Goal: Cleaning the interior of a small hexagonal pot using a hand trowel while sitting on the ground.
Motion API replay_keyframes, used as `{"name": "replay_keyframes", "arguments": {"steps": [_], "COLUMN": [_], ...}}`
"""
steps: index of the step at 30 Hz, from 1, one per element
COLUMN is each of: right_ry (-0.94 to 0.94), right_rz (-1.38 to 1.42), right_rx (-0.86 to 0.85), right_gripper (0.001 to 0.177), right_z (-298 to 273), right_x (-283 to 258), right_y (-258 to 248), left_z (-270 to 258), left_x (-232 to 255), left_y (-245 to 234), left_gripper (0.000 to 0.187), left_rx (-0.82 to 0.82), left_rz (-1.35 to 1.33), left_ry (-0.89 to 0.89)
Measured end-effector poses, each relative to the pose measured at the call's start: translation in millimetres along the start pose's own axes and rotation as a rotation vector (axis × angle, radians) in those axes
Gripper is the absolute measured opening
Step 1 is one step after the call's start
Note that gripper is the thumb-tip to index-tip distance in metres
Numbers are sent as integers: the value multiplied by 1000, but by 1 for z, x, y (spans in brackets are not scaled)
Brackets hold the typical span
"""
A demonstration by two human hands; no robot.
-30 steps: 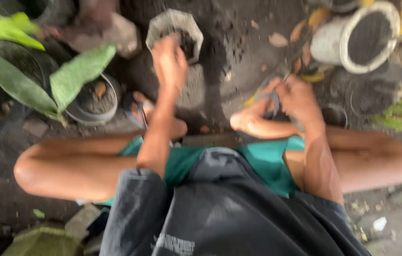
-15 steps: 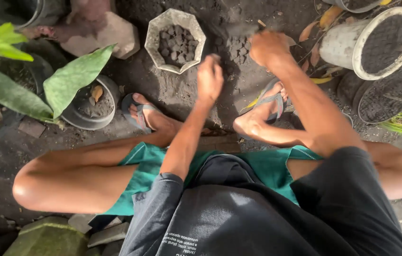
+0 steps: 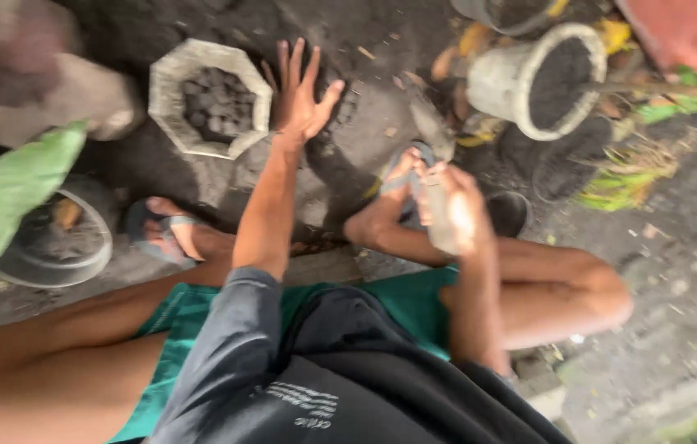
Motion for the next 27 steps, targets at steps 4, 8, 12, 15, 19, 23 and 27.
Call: {"name": "replay_keyframes", "arguments": {"steps": [4, 8, 12, 15, 19, 23, 27], "right_ry": [12, -157, -194, -236, -229, -248, -231], "right_rz": [-135, -361, -387, -411, -412, -370, -305], "right_rx": [166, 132, 146, 157, 175, 191, 209], "right_gripper": [32, 37, 37, 40, 40, 43, 38], "right_z": [-2, 14, 10, 3, -9, -9, -25], "right_x": [-3, -16, -27, -29, -28, -38, -41], "right_y": [21, 22, 28, 36, 46, 60, 70], "left_z": [-32, -74, -104, -113, -125, -94, -89], "left_x": [42, 25, 35, 15, 38, 88, 142], "left_y": [6, 32, 9, 5, -32, -81, -172], "left_gripper": [86, 59, 28, 25, 34, 29, 11], "left_rx": [-52, 92, 72, 140, 254, 373, 639], "left_rz": [-142, 234, 244, 271, 198, -22, -110], "left_ry": [120, 303, 533, 533, 346, 234, 367]}}
Point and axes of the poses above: each hand's wrist, its own z-axis towards the middle knuckle, its own y-axis out of the palm, x = y × z, the point moved 6 cm from there along z, towards the middle knuckle, and after that the axes turned 13 degrees about -z, right-handed, at the moved point
